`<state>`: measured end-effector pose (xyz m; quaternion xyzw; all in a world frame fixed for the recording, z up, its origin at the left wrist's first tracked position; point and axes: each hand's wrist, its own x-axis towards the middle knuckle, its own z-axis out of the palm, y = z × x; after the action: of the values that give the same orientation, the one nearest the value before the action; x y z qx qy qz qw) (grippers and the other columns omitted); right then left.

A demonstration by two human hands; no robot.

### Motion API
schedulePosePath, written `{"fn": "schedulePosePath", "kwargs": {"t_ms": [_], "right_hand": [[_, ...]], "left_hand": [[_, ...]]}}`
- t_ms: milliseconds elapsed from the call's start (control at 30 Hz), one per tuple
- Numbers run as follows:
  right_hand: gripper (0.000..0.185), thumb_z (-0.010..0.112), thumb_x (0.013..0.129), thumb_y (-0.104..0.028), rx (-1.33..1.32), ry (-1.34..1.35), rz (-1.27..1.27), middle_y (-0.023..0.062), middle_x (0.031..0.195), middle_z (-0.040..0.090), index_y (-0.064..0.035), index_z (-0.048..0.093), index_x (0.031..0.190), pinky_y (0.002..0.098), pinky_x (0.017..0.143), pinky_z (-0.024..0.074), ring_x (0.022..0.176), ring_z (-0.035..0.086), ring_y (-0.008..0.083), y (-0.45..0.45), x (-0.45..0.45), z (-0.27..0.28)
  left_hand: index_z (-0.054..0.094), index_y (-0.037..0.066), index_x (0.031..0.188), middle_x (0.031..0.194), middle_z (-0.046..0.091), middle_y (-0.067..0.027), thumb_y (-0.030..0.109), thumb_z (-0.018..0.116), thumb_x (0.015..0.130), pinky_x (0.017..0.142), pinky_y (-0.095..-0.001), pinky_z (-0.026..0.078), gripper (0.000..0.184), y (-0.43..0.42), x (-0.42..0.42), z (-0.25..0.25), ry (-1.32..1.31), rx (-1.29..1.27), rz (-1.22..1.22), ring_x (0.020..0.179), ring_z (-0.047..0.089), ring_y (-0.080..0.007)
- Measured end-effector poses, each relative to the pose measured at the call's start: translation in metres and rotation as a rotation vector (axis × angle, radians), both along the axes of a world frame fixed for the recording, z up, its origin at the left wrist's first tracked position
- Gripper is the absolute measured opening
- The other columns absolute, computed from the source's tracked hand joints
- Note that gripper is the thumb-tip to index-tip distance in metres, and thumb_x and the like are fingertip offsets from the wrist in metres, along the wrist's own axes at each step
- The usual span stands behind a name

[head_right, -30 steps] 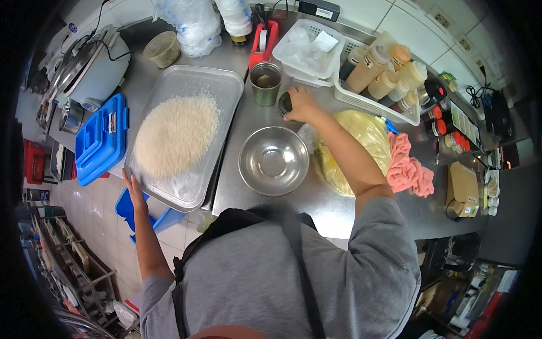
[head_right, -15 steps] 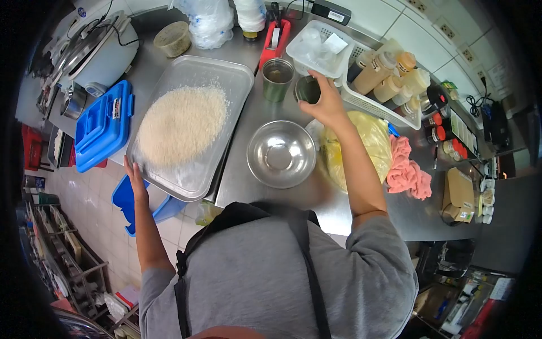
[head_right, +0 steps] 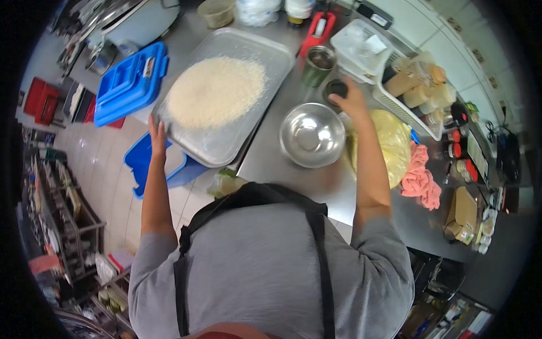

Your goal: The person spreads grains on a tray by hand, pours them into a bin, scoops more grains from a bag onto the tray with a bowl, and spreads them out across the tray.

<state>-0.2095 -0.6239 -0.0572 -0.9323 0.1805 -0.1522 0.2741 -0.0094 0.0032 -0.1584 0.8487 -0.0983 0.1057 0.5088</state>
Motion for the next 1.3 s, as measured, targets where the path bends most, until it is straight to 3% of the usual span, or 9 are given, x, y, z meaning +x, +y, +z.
{"fn": "schedulePosePath", "kwargs": {"t_ms": [200, 333, 467, 600, 833, 967, 1133, 1200, 1300], "right_hand": [[0.042, 0.072, 0.088, -0.011, 0.128, -0.480, -0.249, 0.0128, 0.127, 0.067, -0.0017, 0.062, 0.128, 0.0404, 0.100, 0.0469, 0.121, 0.060, 0.0261, 0.092, -0.088, 0.044], [0.031, 0.067, 0.088, -0.004, -0.193, -0.618, -0.348, 0.0125, 0.111, 0.069, -0.0028, 0.065, 0.118, 0.0409, 0.087, 0.0482, 0.104, 0.062, 0.0278, 0.181, -0.153, 0.044], [0.037, 0.072, 0.078, -0.004, -0.206, -0.438, 0.028, 0.0135, 0.104, 0.068, -0.0051, 0.066, 0.114, 0.0454, 0.091, 0.0464, 0.102, 0.061, 0.0326, 0.277, -0.171, 0.019], [0.051, 0.075, 0.081, -0.014, -0.123, -0.245, 0.328, 0.0188, 0.129, 0.059, -0.0049, 0.059, 0.129, 0.0473, 0.105, 0.0405, 0.124, 0.052, 0.0385, 0.339, -0.116, 0.013], [0.069, 0.070, 0.090, -0.032, 0.027, -0.181, 0.042, 0.0228, 0.156, 0.033, -0.0053, 0.043, 0.147, 0.0513, 0.116, 0.0290, 0.142, 0.033, 0.0436, 0.363, -0.066, -0.042], [0.075, 0.068, 0.091, -0.039, -0.137, -0.037, 0.091, 0.0224, 0.162, 0.021, -0.0064, 0.037, 0.151, 0.0553, 0.121, 0.0181, 0.147, 0.026, 0.0419, 0.367, -0.075, -0.047], [0.083, 0.071, 0.088, -0.043, -0.086, 0.054, 0.155, 0.0228, 0.164, 0.014, -0.0096, 0.032, 0.155, 0.0555, 0.122, 0.0143, 0.151, 0.018, 0.0391, 0.359, -0.079, -0.037], [0.095, 0.074, 0.084, -0.050, -0.079, 0.145, 0.285, 0.0224, 0.165, 0.009, -0.0118, 0.027, 0.157, 0.0557, 0.123, 0.0135, 0.153, 0.013, 0.0394, 0.353, -0.083, -0.025], [0.107, 0.083, 0.074, -0.046, -0.193, 0.267, 0.452, 0.0212, 0.166, 0.007, -0.0130, 0.025, 0.157, 0.0562, 0.124, 0.0134, 0.153, 0.012, 0.0409, 0.345, -0.089, -0.002]], "left_hand": [[0.027, -0.001, 0.155, 0.162, 0.024, -0.0236, 0.023, 0.056, 0.100, 0.123, -0.0413, 0.017, 0.067, 0.002, -0.010, -0.012, -0.093, 0.119, 0.034, 0.151, 0.021, -0.0374], [0.031, 0.005, 0.155, 0.162, 0.023, -0.0249, 0.015, 0.058, 0.093, 0.120, -0.0464, 0.022, 0.068, -0.013, -0.048, -0.001, -0.115, 0.091, 0.061, 0.148, 0.028, -0.0418], [0.035, 0.006, 0.154, 0.164, 0.016, -0.0238, 0.017, 0.060, 0.086, 0.120, -0.0491, 0.020, 0.073, -0.016, -0.060, 0.008, -0.004, 0.072, 0.085, 0.150, 0.023, -0.0403], [0.040, 0.008, 0.151, 0.161, 0.017, -0.0277, 0.013, 0.063, 0.081, 0.120, -0.0472, 0.020, 0.073, 0.000, -0.053, 0.014, -0.005, 0.058, -0.040, 0.149, 0.019, -0.0442], [0.040, 0.009, 0.151, 0.158, 0.013, -0.0314, 0.007, 0.062, 0.082, 0.119, -0.0450, 0.025, 0.072, 0.042, -0.071, 0.019, -0.039, -0.002, -0.197, 0.147, 0.021, -0.0457], [0.036, 0.006, 0.153, 0.159, 0.012, -0.0308, 0.009, 0.063, 0.084, 0.119, -0.0455, 0.026, 0.074, 0.057, -0.079, 0.020, -0.083, 0.036, -0.251, 0.146, 0.023, -0.0458], [0.023, 0.008, 0.158, 0.164, 0.012, -0.0253, 0.027, 0.076, 0.082, 0.117, -0.0650, 0.013, 0.095, 0.072, -0.072, 0.015, -0.030, 0.133, -0.238, 0.151, 0.012, -0.0467], [0.023, 0.008, 0.158, 0.165, 0.012, -0.0242, 0.026, 0.077, 0.080, 0.118, -0.0649, 0.012, 0.096, 0.078, -0.071, 0.036, -0.040, 0.190, -0.227, 0.152, 0.012, -0.0455], [0.024, 0.009, 0.158, 0.165, 0.015, -0.0208, 0.025, 0.077, 0.079, 0.118, -0.0637, 0.010, 0.097, 0.079, -0.062, 0.065, -0.110, 0.289, -0.227, 0.153, 0.010, -0.0432]]}}
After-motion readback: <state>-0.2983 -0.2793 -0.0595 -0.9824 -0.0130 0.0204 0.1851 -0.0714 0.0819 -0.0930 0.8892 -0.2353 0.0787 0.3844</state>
